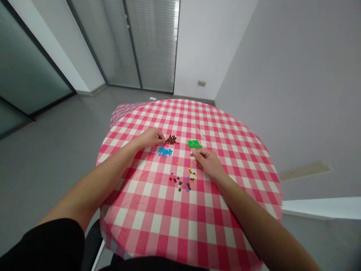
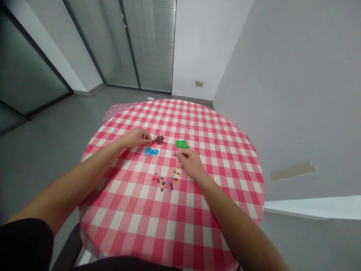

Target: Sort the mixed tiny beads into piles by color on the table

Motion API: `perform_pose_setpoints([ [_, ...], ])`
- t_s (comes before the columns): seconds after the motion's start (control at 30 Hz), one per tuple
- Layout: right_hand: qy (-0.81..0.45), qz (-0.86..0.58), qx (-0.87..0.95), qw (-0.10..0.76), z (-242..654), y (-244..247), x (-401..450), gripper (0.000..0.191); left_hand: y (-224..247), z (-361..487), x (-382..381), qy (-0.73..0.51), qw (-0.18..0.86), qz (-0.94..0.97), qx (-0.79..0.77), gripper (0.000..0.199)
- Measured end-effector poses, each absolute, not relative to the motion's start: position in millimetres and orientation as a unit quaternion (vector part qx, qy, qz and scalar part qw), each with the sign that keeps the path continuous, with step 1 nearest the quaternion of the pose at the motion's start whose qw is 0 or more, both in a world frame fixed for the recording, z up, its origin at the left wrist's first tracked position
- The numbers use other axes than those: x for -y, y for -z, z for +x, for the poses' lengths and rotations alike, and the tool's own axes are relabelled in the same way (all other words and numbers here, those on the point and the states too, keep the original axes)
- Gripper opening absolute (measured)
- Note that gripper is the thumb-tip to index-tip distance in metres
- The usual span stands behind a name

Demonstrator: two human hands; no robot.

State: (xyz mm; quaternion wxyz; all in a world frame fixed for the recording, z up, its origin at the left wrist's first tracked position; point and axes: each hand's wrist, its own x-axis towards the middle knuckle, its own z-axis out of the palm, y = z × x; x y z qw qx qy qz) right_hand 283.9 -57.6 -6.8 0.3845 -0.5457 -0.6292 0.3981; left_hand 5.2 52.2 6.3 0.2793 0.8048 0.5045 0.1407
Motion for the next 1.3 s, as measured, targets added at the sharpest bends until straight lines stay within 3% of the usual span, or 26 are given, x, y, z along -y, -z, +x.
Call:
perform_pose_setpoints([
  [0.3,-0.396,-0.522,0.656,0.375,286,8,56,0.031,-5,9,-52,-0.129,0.299,0.810,-0.488,0.018],
  [0.67,-0.308,-0.458,0.820,0.149,295,-10,60,0.012,-1,14,-55,-0.125,0.285,0.814,-0.490,0.015],
  [0.87,-0.318,-0.436,0.838,0.080,296,-17,61,0.011,4,14,-54,-0.123,0.250,0.823,-0.495,0.019],
  [1.3,-0.243,-0.432,0.866,0.067,290,-7,63,0.010,-16,15,-43,-0.171,0.222,0.804,-0.525,0.017],
])
